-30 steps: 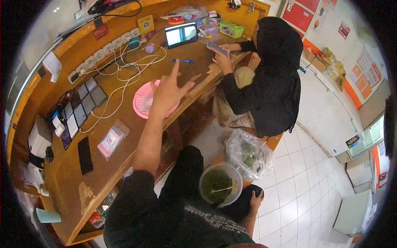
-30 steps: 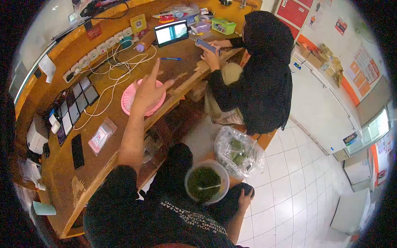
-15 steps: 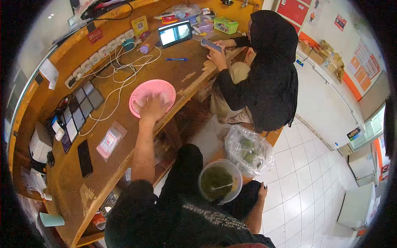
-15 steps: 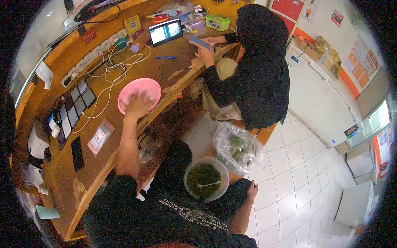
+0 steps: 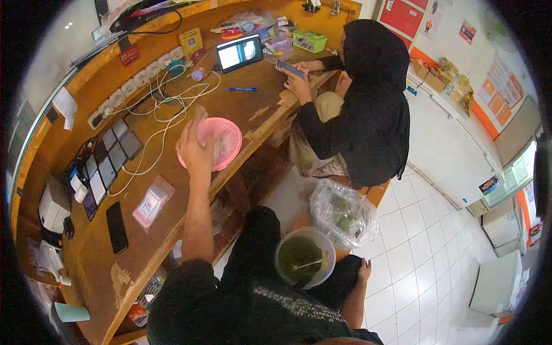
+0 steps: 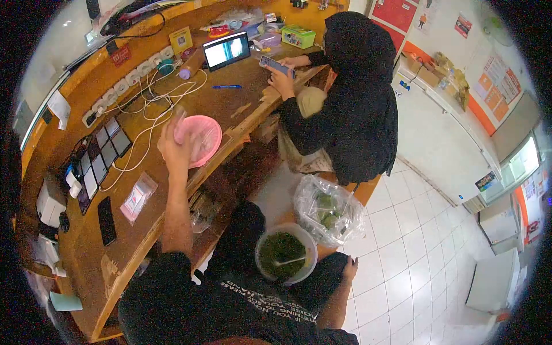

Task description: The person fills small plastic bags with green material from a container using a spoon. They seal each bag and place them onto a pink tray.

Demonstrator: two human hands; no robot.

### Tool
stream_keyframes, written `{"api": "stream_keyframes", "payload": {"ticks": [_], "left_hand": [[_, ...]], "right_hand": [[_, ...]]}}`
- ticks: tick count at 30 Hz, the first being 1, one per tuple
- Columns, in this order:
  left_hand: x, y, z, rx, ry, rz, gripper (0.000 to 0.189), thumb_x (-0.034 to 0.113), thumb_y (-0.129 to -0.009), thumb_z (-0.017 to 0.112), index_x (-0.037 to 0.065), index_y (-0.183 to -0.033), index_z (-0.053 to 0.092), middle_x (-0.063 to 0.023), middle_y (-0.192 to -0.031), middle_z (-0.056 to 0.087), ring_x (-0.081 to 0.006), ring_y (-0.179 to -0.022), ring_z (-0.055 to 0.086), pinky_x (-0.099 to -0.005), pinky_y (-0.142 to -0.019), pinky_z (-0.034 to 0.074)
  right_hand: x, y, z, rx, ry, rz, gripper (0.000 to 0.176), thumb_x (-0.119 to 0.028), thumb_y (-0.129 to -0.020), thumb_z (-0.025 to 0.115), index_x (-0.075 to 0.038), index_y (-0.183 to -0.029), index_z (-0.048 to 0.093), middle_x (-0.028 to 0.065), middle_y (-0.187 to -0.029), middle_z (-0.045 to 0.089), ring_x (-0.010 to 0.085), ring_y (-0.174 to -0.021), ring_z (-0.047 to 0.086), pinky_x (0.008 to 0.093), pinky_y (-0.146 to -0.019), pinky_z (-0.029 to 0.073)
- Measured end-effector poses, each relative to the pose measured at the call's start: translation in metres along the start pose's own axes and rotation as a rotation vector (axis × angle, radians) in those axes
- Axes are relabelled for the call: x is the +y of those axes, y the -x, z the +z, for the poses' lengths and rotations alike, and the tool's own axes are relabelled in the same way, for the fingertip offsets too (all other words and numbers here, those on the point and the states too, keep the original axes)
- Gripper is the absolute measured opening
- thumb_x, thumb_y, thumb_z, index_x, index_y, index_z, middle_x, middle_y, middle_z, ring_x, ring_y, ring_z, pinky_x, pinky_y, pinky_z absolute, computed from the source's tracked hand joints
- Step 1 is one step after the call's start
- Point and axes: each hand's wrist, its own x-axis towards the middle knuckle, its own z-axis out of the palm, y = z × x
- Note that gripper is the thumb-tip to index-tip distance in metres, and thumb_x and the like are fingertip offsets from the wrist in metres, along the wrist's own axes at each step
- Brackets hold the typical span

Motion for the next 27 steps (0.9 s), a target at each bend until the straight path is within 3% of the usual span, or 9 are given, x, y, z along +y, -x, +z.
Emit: {"api": "stream_keyframes", "payload": {"ticks": [2,6,10,12,15,17,20,24,27], "left_hand": [[-0.011,0.000,0.003,0.129,0.194,0.034,0.033,0.008,-0.082,0.070,0.001,-0.114,0.065,-0.0172,-0.120,0.064,-0.0336,-0.114,0.059,-0.0388,-0.095,0.047],[0.011,0.013,-0.004,0.070,0.459,0.072,0.019,0.001,-0.083,0.063,-0.001,-0.102,0.067,-0.0161,-0.107,0.068,-0.0289,-0.101,0.065,-0.0371,-0.092,0.048],[0.051,0.050,-0.006,-0.262,0.857,-0.063,0.013,-0.001,-0.084,0.057,-0.002,-0.094,0.065,-0.0121,-0.100,0.070,-0.0225,-0.095,0.065,-0.0343,-0.088,0.049],[0.077,0.071,-0.012,-0.582,0.817,-0.091,0.010,0.000,-0.087,0.056,-0.001,-0.093,0.064,-0.0124,-0.097,0.069,-0.0229,-0.090,0.065,-0.0348,-0.082,0.050],[0.113,0.103,-0.013,-0.922,0.905,0.149,0.015,0.016,-0.095,0.059,0.002,-0.097,0.065,-0.0127,-0.090,0.067,-0.0242,-0.086,0.066,-0.0361,-0.077,0.052],[0.127,0.129,-0.009,-1.073,0.888,0.366,0.016,0.018,-0.094,0.061,0.004,-0.099,0.067,-0.0137,-0.092,0.067,-0.0318,-0.085,0.066,-0.0395,-0.078,0.052],[0.138,0.154,-0.007,-1.161,0.939,0.413,0.019,0.021,-0.095,0.059,0.003,-0.098,0.063,-0.0164,-0.095,0.066,-0.0359,-0.089,0.063,-0.0451,-0.080,0.050],[0.130,0.160,-0.014,-1.100,0.879,0.453,0.018,0.023,-0.092,0.062,0.005,-0.096,0.064,-0.0133,-0.093,0.065,-0.0328,-0.088,0.063,-0.0434,-0.077,0.051],[0.116,0.168,-0.010,-0.980,0.695,0.853,0.018,0.025,-0.090,0.065,0.010,-0.098,0.068,-0.0069,-0.094,0.066,-0.0263,-0.091,0.063,-0.0388,-0.079,0.050]], "right_hand": [[0.011,-0.003,0.002,-0.195,-0.222,-0.059,0.088,-0.050,-0.091,0.060,0.009,-0.148,0.027,0.0284,-0.137,0.052,0.0374,-0.127,0.051,0.0388,-0.106,0.039],[0.001,0.004,-0.017,-0.337,0.313,-0.172,0.092,-0.051,-0.090,0.062,0.008,-0.149,0.024,0.0277,-0.136,0.053,0.0378,-0.126,0.052,0.0380,-0.103,0.042],[-0.117,0.049,-0.074,-0.502,0.642,-0.135,0.048,-0.044,-0.091,0.062,-0.003,-0.116,0.065,0.0286,-0.110,0.065,0.0448,-0.106,0.062,0.0483,-0.090,0.049],[-0.169,0.096,-0.073,-0.078,0.181,-0.450,0.030,-0.026,-0.092,0.064,0.001,-0.102,0.070,0.0193,-0.099,0.070,0.0291,-0.091,0.068,0.0391,-0.079,0.052],[-0.277,0.170,-0.078,-0.133,-0.336,-0.569,0.022,-0.016,-0.090,0.066,-0.001,-0.104,0.068,0.0122,-0.104,0.070,0.0198,-0.091,0.064,0.0315,-0.076,0.051],[-0.306,0.193,-0.071,-0.289,-0.314,-0.916,0.019,-0.005,-0.085,0.066,-0.001,-0.103,0.069,0.0138,-0.099,0.070,0.0204,-0.091,0.066,0.0307,-0.077,0.051],[-0.328,0.217,-0.058,-0.454,-0.276,-0.983,0.016,-0.003,-0.083,0.069,-0.001,-0.098,0.070,0.0128,-0.092,0.071,0.0226,-0.086,0.068,0.0318,-0.078,0.051],[-0.330,0.221,-0.055,-0.526,-0.169,-0.882,0.011,0.001,-0.080,0.070,0.002,-0.091,0.072,0.0143,-0.084,0.072,0.0225,-0.078,0.069,0.0310,-0.073,0.052],[-0.324,0.221,-0.044,-0.558,-0.202,-0.966,0.013,-0.005,-0.082,0.071,-0.005,-0.095,0.074,0.0121,-0.086,0.072,0.0277,-0.083,0.069,0.0338,-0.074,0.053]]}}
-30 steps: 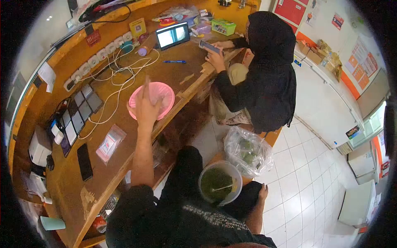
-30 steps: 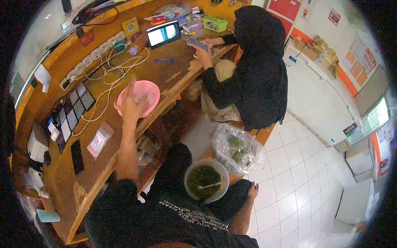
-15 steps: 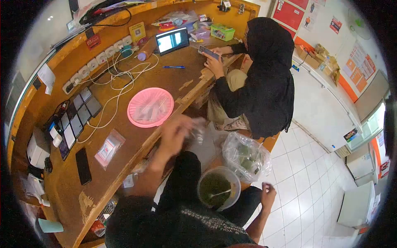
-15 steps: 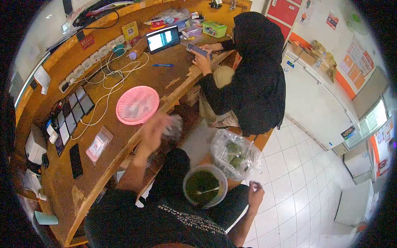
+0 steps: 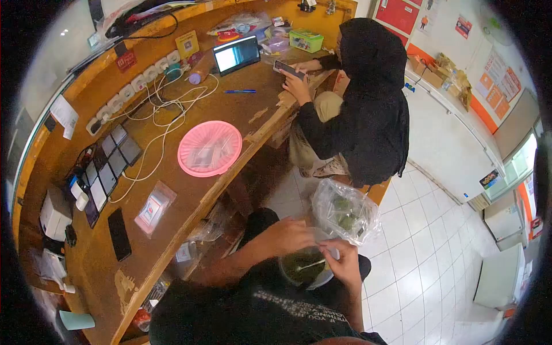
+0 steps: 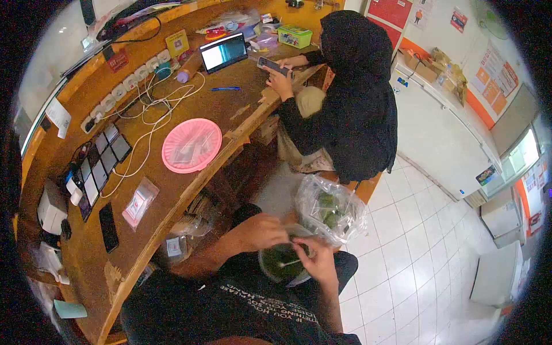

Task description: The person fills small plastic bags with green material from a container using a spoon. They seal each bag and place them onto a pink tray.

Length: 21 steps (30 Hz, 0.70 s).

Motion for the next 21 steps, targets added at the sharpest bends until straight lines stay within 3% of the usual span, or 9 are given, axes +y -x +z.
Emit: {"api": "stream_keyframes", "payload": {"ticks": [3,5,7,8,12,14,17,20,21], "left_hand": [[0.011,0.001,-0.004,-0.144,-0.037,-0.101,0.019,0.028,-0.087,0.066,0.013,-0.098,0.069,-0.0048,-0.090,0.065,-0.0241,-0.091,0.062,-0.0382,-0.079,0.048],[0.012,-0.001,0.003,0.181,-0.107,-0.115,0.020,0.031,-0.085,0.069,0.015,-0.097,0.070,-0.0037,-0.091,0.065,-0.0236,-0.092,0.061,-0.0386,-0.080,0.047],[0.020,-0.003,-0.001,0.278,-0.110,-0.174,0.020,0.029,-0.083,0.070,0.014,-0.095,0.069,-0.0035,-0.088,0.063,-0.0241,-0.094,0.059,-0.0399,-0.082,0.045],[0.025,-0.005,-0.003,0.381,-0.117,-0.233,0.020,0.028,-0.080,0.072,0.014,-0.094,0.068,-0.0033,-0.086,0.062,-0.0246,-0.095,0.057,-0.0412,-0.083,0.043],[0.041,-0.007,0.005,0.341,-0.113,-0.324,0.023,0.030,-0.080,0.076,0.011,-0.092,0.073,-0.0050,-0.090,0.069,-0.0243,-0.090,0.064,-0.0376,-0.079,0.049],[0.037,-0.004,0.022,0.292,0.416,-0.469,0.021,0.024,-0.082,0.075,0.006,-0.093,0.073,-0.0098,-0.087,0.071,-0.0282,-0.085,0.068,-0.0386,-0.074,0.052],[0.036,-0.003,0.017,0.204,0.716,-0.625,0.020,0.022,-0.085,0.071,0.004,-0.093,0.072,-0.0145,-0.087,0.071,-0.0323,-0.081,0.069,-0.0392,-0.070,0.054],[0.035,-0.001,0.016,0.199,0.414,-0.424,0.019,0.021,-0.089,0.066,0.003,-0.093,0.069,-0.0141,-0.086,0.070,-0.0344,-0.081,0.068,-0.0410,-0.068,0.053],[0.035,-0.001,0.018,0.197,0.415,-0.425,0.019,0.021,-0.089,0.066,0.003,-0.093,0.069,-0.0141,-0.086,0.070,-0.0344,-0.081,0.068,-0.0410,-0.068,0.053]], "right_hand": [[0.000,0.004,0.002,-0.155,0.029,0.108,0.011,-0.006,-0.082,0.071,-0.004,-0.093,0.074,0.0127,-0.092,0.072,0.0273,-0.084,0.070,0.0338,-0.074,0.054],[0.008,0.007,0.006,-0.090,0.083,0.081,0.010,-0.005,-0.082,0.071,-0.003,-0.092,0.073,0.0121,-0.090,0.071,0.0244,-0.081,0.069,0.0320,-0.072,0.053],[0.018,0.009,0.013,-0.023,0.139,0.047,0.008,-0.005,-0.082,0.071,-0.003,-0.090,0.072,0.0115,-0.089,0.071,0.0215,-0.079,0.069,0.0302,-0.070,0.053],[0.024,0.012,0.017,0.062,-0.023,0.124,0.006,-0.003,-0.082,0.070,-0.002,-0.088,0.071,0.0103,-0.086,0.070,0.0183,-0.076,0.067,0.0290,-0.069,0.053],[0.021,0.017,0.025,0.127,-0.425,0.240,0.003,0.002,-0.084,0.067,0.000,-0.087,0.066,0.0050,-0.080,0.065,0.0109,-0.072,0.063,0.0256,-0.065,0.051],[0.020,0.019,0.026,0.092,-0.550,0.269,0.003,0.002,-0.085,0.066,0.000,-0.087,0.065,0.0046,-0.081,0.065,0.0111,-0.072,0.063,0.0257,-0.065,0.051],[0.013,0.015,0.025,0.046,-0.601,0.310,0.004,0.003,-0.088,0.062,0.000,-0.087,0.060,0.0077,-0.083,0.064,0.0162,-0.070,0.064,0.0303,-0.064,0.054],[0.004,0.017,0.027,0.041,-0.669,0.363,0.003,-0.001,-0.088,0.061,0.000,-0.086,0.061,0.0087,-0.078,0.064,0.0155,-0.067,0.064,0.0296,-0.062,0.051],[0.010,0.018,0.027,0.028,-0.258,0.229,0.005,-0.004,-0.088,0.062,0.000,-0.086,0.063,0.0122,-0.076,0.066,0.0188,-0.066,0.065,0.0318,-0.061,0.051]]}}
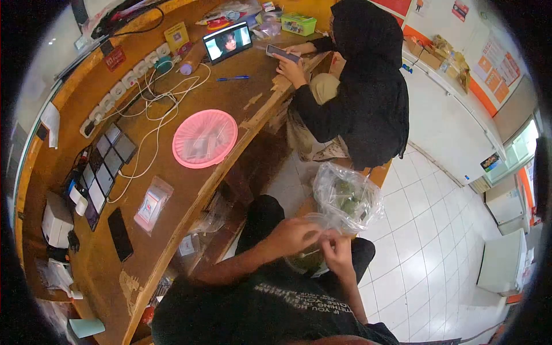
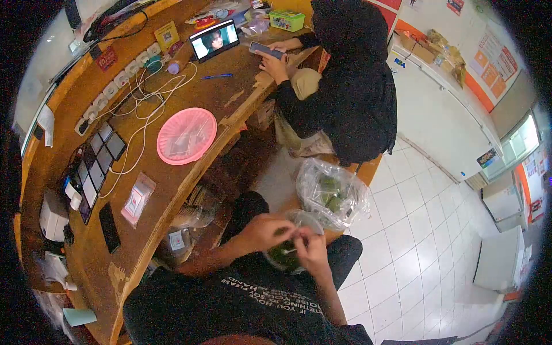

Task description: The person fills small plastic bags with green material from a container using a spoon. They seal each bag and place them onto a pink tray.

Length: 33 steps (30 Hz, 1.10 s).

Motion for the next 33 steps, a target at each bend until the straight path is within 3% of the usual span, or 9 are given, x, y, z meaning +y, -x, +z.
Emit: {"api": "stream_keyframes", "payload": {"ticks": [1,8,10,15,17,26,29,31,33], "left_hand": [[-0.002,0.000,0.003,-0.026,-0.114,0.054,0.018,0.020,-0.090,0.064,0.003,-0.093,0.066,-0.0148,-0.085,0.068,-0.0354,-0.080,0.067,-0.0426,-0.067,0.053],[-0.040,0.007,0.033,0.041,-0.196,0.064,0.019,0.023,-0.089,0.062,0.005,-0.094,0.060,-0.0188,-0.081,0.063,-0.0405,-0.077,0.064,-0.0472,-0.066,0.051],[-0.032,0.000,0.026,-0.040,-0.207,-0.059,0.018,0.021,-0.087,0.064,0.004,-0.094,0.059,-0.0182,-0.081,0.062,-0.0399,-0.076,0.063,-0.0465,-0.066,0.051],[-0.018,-0.012,0.020,-0.003,-0.041,-0.169,0.019,0.012,-0.081,0.067,0.004,-0.096,0.058,-0.0161,-0.091,0.062,-0.0377,-0.084,0.062,-0.0416,-0.075,0.051],[-0.019,-0.014,0.022,0.298,-0.026,0.096,0.025,0.011,-0.077,0.069,0.006,-0.098,0.059,-0.0140,-0.099,0.063,-0.0367,-0.094,0.060,-0.0424,-0.086,0.047],[-0.004,-0.012,-0.007,0.076,-0.034,0.381,0.047,0.022,-0.071,0.081,0.007,-0.110,0.060,-0.0130,-0.112,0.064,-0.0324,-0.109,0.061,-0.0446,-0.095,0.045],[-0.016,-0.002,0.002,-0.006,0.241,-0.002,0.056,0.027,-0.070,0.085,0.005,-0.115,0.060,-0.0147,-0.112,0.064,-0.0299,-0.108,0.063,-0.0408,-0.093,0.048],[-0.020,-0.002,0.003,-0.043,0.189,0.023,0.061,0.029,-0.069,0.086,0.004,-0.117,0.059,-0.0150,-0.111,0.065,-0.0291,-0.105,0.064,-0.0395,-0.091,0.050],[-0.019,-0.002,0.003,-0.084,0.136,0.047,0.066,0.030,-0.068,0.087,0.003,-0.120,0.058,-0.0152,-0.110,0.065,-0.0283,-0.103,0.066,-0.0381,-0.089,0.051]], "right_hand": [[0.005,0.001,0.000,0.016,0.408,-0.143,0.008,-0.007,-0.087,0.063,0.000,-0.085,0.064,0.0157,-0.073,0.067,0.0221,-0.065,0.067,0.0341,-0.060,0.051],[0.008,0.004,0.004,0.205,0.458,-0.075,0.012,-0.013,-0.083,0.065,-0.001,-0.079,0.063,0.0167,-0.065,0.063,0.0322,-0.057,0.064,0.0384,-0.054,0.048],[0.012,-0.002,0.006,0.391,0.480,-0.138,0.012,-0.007,-0.079,0.067,0.000,-0.071,0.061,0.0102,-0.054,0.058,0.0146,-0.047,0.058,0.0309,-0.049,0.045],[0.006,0.000,0.002,0.331,0.424,-0.146,0.014,-0.007,-0.079,0.067,0.000,-0.069,0.060,0.0090,-0.054,0.059,0.0133,-0.047,0.058,0.0293,-0.049,0.046],[0.006,0.000,-0.001,0.312,0.443,-0.202,0.014,-0.007,-0.079,0.066,0.000,-0.069,0.060,0.0082,-0.055,0.059,0.0133,-0.047,0.057,0.0284,-0.048,0.045],[-0.021,0.005,-0.007,0.053,-0.533,0.233,0.012,-0.005,-0.090,0.064,-0.001,-0.079,0.062,-0.0040,-0.058,0.054,0.0050,-0.049,0.048,0.0190,-0.047,0.037],[-0.030,0.001,-0.005,0.208,-0.106,0.021,0.008,-0.004,-0.084,0.071,-0.002,-0.081,0.064,0.0013,-0.072,0.061,0.0091,-0.058,0.053,0.0210,-0.054,0.042],[-0.047,-0.006,-0.010,0.176,0.456,-0.544,0.009,-0.002,-0.078,0.076,-0.002,-0.084,0.069,0.0072,-0.086,0.063,0.0154,-0.068,0.058,0.0247,-0.061,0.046],[-0.046,-0.006,-0.005,0.164,0.431,-0.533,0.011,-0.003,-0.076,0.077,-0.002,-0.085,0.070,0.0093,-0.089,0.064,0.0186,-0.073,0.060,0.0267,-0.064,0.048]]}}
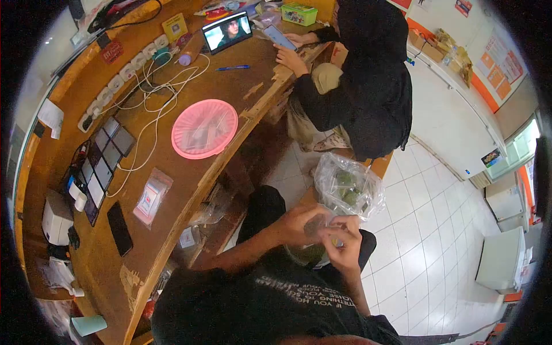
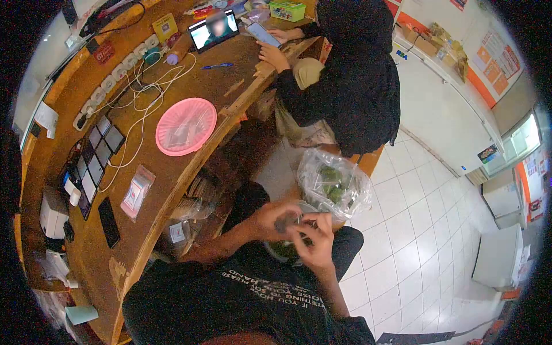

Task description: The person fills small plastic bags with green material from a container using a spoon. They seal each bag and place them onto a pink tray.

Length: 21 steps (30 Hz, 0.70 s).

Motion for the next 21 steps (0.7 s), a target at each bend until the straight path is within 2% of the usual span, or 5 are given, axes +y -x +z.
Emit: {"api": "stream_keyframes", "payload": {"ticks": [9,12,14,17,21], "left_hand": [[-0.045,0.014,-0.017,-0.087,0.660,-0.517,0.020,0.016,-0.092,0.060,0.003,-0.106,0.065,-0.0065,-0.102,0.066,-0.0171,-0.089,0.062,-0.0324,-0.078,0.049],[-0.030,0.012,-0.018,0.083,0.697,-0.467,0.024,0.019,-0.087,0.067,0.005,-0.107,0.064,-0.0025,-0.098,0.064,-0.0121,-0.086,0.056,-0.0289,-0.077,0.045],[-0.006,0.002,-0.024,0.405,-0.018,-0.070,0.042,0.032,-0.083,0.076,0.006,-0.114,0.063,-0.0033,-0.095,0.065,-0.0157,-0.085,0.058,-0.0300,-0.074,0.046],[0.035,-0.011,-0.027,0.184,-0.382,0.287,0.055,0.035,-0.075,0.081,0.007,-0.119,0.063,-0.0097,-0.102,0.067,-0.0216,-0.094,0.064,-0.0325,-0.077,0.048],[0.004,0.000,-0.012,-0.005,0.035,-0.017,0.058,0.026,-0.072,0.084,0.009,-0.123,0.062,-0.0127,-0.127,0.062,-0.0243,-0.117,0.059,-0.0371,-0.095,0.046]], "right_hand": [[-0.007,0.001,-0.020,0.014,-0.131,0.164,0.005,0.000,-0.081,0.071,0.001,-0.086,0.072,0.0141,-0.088,0.070,0.0249,-0.079,0.069,0.0308,-0.069,0.054],[-0.005,0.002,-0.017,0.038,-0.147,0.158,0.006,-0.001,-0.081,0.071,0.001,-0.087,0.072,0.0125,-0.086,0.070,0.0260,-0.079,0.069,0.0313,-0.069,0.054],[-0.005,-0.001,-0.016,0.000,-0.102,0.139,0.007,-0.001,-0.081,0.072,0.001,-0.087,0.072,0.0125,-0.087,0.070,0.0259,-0.079,0.069,0.0316,-0.070,0.054],[-0.013,-0.004,-0.011,-0.076,-0.078,0.163,0.008,-0.002,-0.080,0.072,0.000,-0.088,0.072,0.0126,-0.087,0.070,0.0259,-0.080,0.069,0.0322,-0.070,0.053],[-0.013,-0.002,-0.006,-0.032,-0.046,0.130,0.007,-0.004,-0.082,0.072,0.000,-0.088,0.072,0.0133,-0.090,0.070,0.0248,-0.082,0.069,0.0325,-0.072,0.053]]}}
